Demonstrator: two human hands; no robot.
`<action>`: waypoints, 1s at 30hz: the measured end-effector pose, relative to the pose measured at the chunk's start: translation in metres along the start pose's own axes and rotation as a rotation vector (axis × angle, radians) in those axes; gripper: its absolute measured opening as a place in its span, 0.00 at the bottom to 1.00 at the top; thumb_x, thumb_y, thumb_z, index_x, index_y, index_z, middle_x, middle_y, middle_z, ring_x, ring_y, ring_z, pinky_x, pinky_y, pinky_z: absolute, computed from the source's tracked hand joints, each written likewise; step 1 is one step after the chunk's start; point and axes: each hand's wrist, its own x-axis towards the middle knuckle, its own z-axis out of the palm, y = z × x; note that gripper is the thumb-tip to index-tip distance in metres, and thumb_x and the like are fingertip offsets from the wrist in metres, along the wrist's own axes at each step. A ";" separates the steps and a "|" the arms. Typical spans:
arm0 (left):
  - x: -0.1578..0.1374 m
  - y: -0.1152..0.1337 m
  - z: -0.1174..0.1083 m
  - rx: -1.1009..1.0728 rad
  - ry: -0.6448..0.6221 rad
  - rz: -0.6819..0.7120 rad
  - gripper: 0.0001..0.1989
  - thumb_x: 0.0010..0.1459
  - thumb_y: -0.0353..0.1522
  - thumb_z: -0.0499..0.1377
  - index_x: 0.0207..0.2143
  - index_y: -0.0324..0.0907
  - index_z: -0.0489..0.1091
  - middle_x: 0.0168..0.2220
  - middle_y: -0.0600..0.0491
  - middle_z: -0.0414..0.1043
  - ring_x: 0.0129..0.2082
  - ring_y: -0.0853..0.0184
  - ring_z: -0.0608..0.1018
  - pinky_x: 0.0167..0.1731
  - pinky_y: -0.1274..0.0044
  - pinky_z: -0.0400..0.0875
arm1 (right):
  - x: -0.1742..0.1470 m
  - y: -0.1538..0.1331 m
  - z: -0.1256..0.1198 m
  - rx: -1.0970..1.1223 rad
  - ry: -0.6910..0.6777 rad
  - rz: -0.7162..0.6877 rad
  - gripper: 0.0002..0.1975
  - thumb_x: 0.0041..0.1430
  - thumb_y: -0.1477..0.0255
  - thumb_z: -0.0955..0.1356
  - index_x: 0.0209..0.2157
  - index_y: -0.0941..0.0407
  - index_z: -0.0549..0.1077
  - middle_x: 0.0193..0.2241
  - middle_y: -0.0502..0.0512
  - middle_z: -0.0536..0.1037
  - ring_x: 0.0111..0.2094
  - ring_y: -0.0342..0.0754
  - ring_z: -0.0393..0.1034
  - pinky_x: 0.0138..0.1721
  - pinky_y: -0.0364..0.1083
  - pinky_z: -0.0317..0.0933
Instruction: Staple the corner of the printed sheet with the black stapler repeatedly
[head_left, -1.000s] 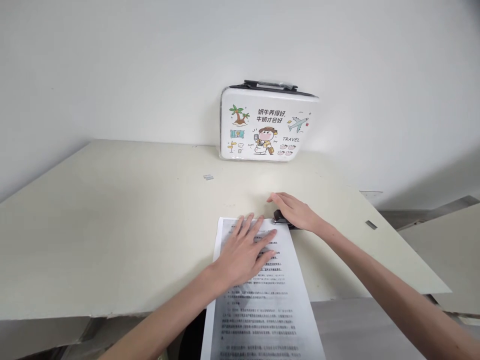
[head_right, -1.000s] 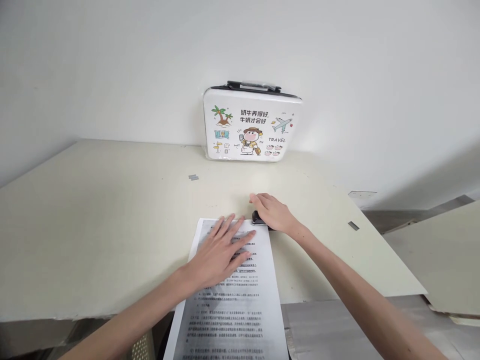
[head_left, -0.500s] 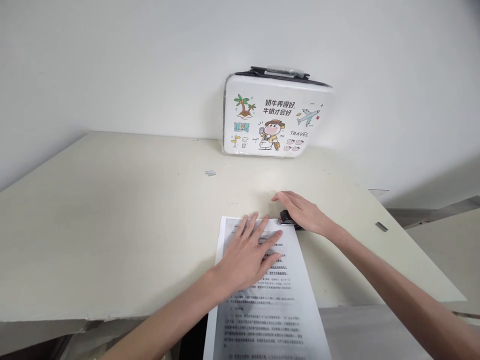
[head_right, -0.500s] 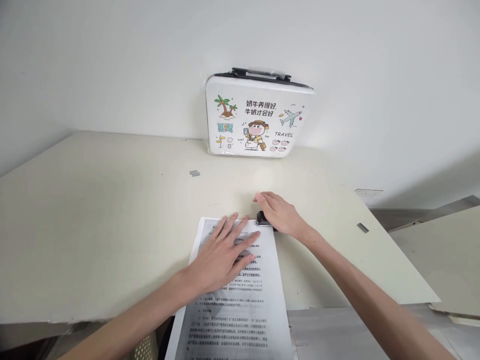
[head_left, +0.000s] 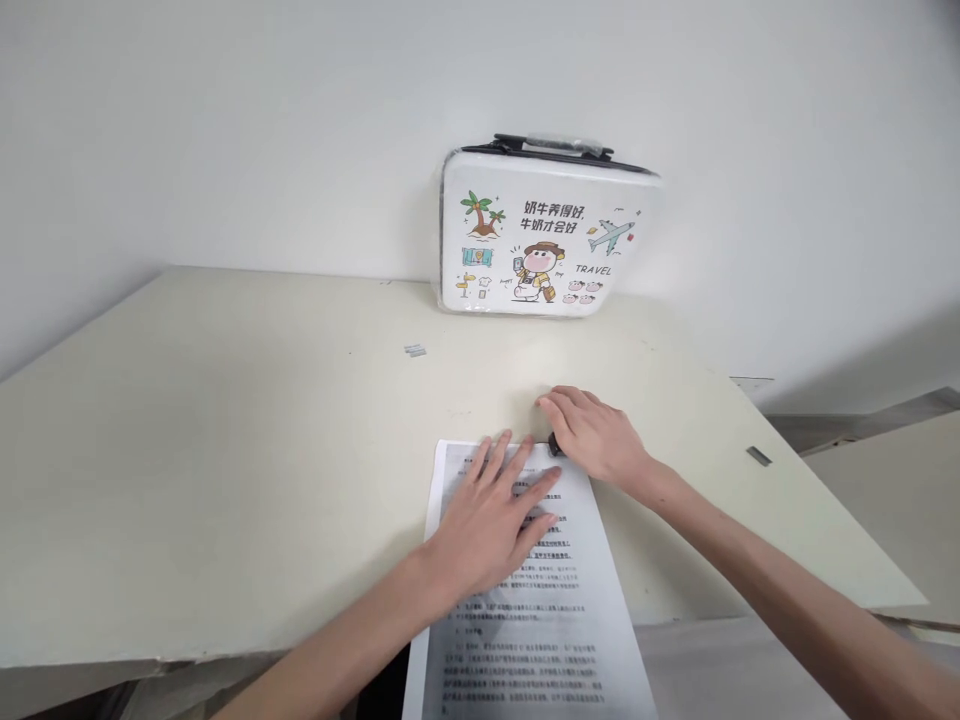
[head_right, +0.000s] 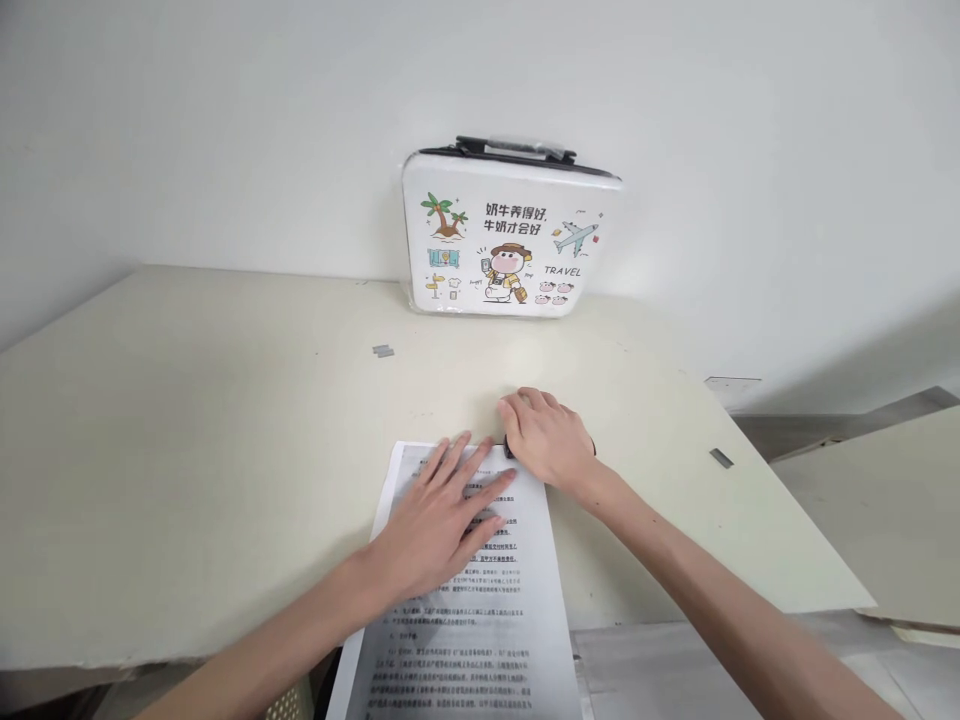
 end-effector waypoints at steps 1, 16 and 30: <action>0.000 0.000 -0.001 -0.001 -0.006 0.000 0.27 0.77 0.47 0.46 0.72 0.53 0.59 0.77 0.49 0.50 0.77 0.47 0.50 0.73 0.48 0.48 | 0.000 -0.002 0.001 -0.036 0.011 -0.014 0.27 0.77 0.59 0.50 0.57 0.47 0.75 0.63 0.58 0.74 0.62 0.61 0.68 0.56 0.61 0.65; -0.005 -0.010 -0.008 0.038 0.006 0.024 0.25 0.77 0.46 0.48 0.72 0.56 0.61 0.77 0.53 0.48 0.77 0.51 0.51 0.74 0.51 0.49 | -0.017 0.004 -0.014 0.306 0.089 -0.018 0.34 0.78 0.54 0.47 0.43 0.49 0.81 0.59 0.53 0.79 0.62 0.57 0.70 0.61 0.55 0.62; -0.034 -0.036 -0.042 0.171 0.025 0.099 0.20 0.77 0.35 0.49 0.65 0.50 0.70 0.75 0.54 0.57 0.76 0.58 0.54 0.75 0.56 0.52 | -0.083 0.077 0.025 0.558 0.257 -0.053 0.22 0.70 0.50 0.64 0.54 0.50 0.73 0.48 0.58 0.82 0.44 0.57 0.76 0.43 0.53 0.70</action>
